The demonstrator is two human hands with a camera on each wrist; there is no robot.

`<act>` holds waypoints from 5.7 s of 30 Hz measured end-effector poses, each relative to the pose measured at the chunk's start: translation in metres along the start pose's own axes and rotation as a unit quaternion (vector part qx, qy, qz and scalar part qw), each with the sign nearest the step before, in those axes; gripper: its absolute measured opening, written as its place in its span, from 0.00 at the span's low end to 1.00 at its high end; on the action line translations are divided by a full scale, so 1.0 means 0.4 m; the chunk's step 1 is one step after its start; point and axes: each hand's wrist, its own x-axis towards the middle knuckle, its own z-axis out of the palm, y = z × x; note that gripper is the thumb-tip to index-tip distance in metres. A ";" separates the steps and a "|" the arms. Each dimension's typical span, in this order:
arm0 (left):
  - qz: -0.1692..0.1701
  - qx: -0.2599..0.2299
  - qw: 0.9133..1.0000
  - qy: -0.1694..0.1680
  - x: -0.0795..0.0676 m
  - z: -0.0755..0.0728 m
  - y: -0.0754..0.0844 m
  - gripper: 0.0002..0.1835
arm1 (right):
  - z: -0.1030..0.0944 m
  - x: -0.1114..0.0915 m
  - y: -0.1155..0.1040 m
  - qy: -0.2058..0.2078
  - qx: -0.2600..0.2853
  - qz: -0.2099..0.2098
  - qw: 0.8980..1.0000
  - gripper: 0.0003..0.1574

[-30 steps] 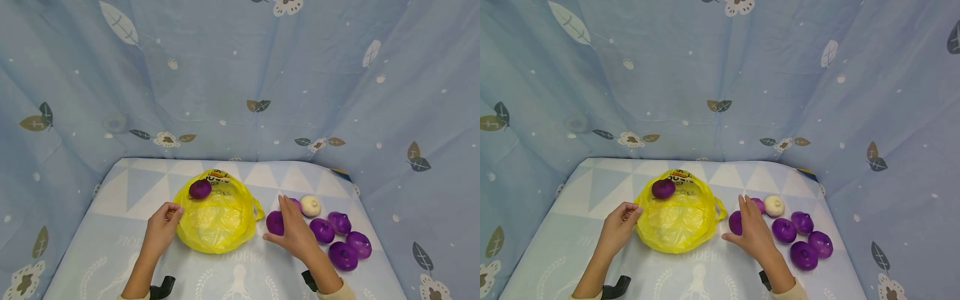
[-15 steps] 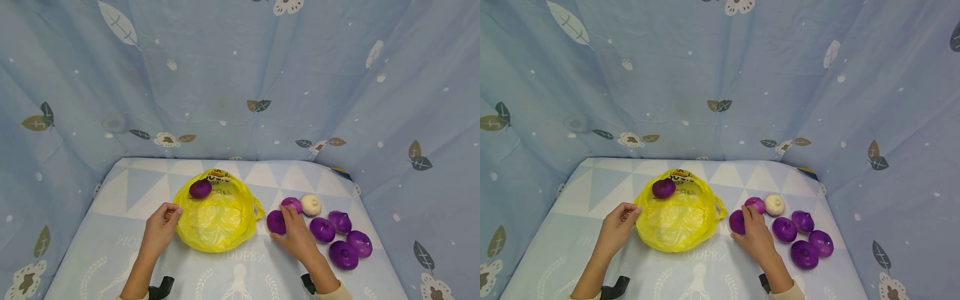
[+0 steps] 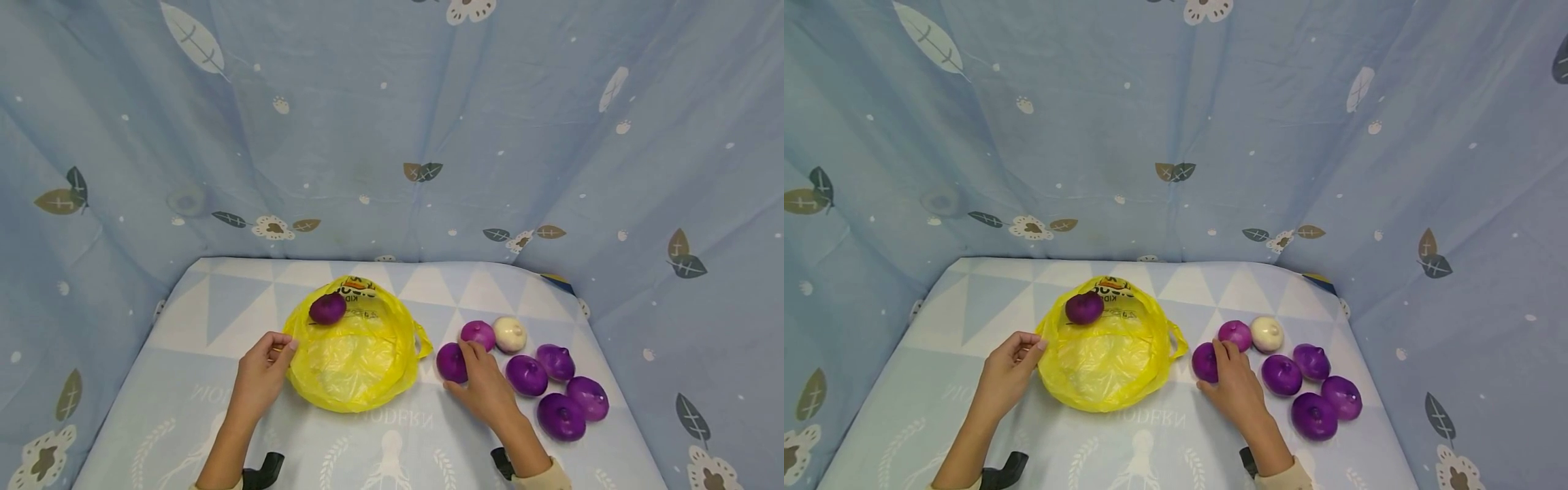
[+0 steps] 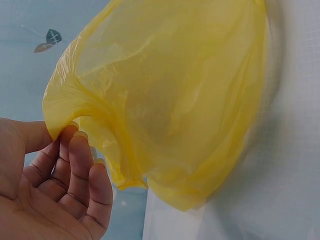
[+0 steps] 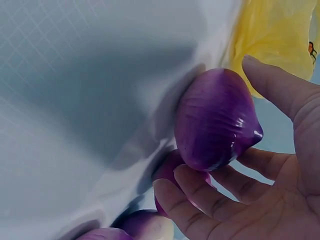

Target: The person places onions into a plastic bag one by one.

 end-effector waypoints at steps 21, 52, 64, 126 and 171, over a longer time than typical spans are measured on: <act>-0.008 0.010 1.000 0.005 -0.001 -0.002 0.001 0.15 | 0.020 -0.001 0.021 -0.023 0.049 0.049 0.997 0.53; -0.032 0.010 0.999 0.001 -0.004 -0.012 -0.001 0.18 | 0.012 -0.009 0.011 -0.023 0.072 0.073 0.994 0.55; -0.021 0.012 1.000 0.005 -0.003 -0.012 -0.003 0.18 | -0.057 0.006 -0.051 0.002 0.093 0.028 0.995 0.55; -0.025 0.020 0.999 -0.002 -0.006 -0.016 -0.007 0.19 | -0.027 0.258 -0.346 -0.122 0.060 -0.135 0.982 0.49; -0.024 0.003 1.000 0.004 -0.017 0.005 -0.028 0.18 | 0.125 0.317 -0.371 -0.167 0.016 -0.070 0.983 0.49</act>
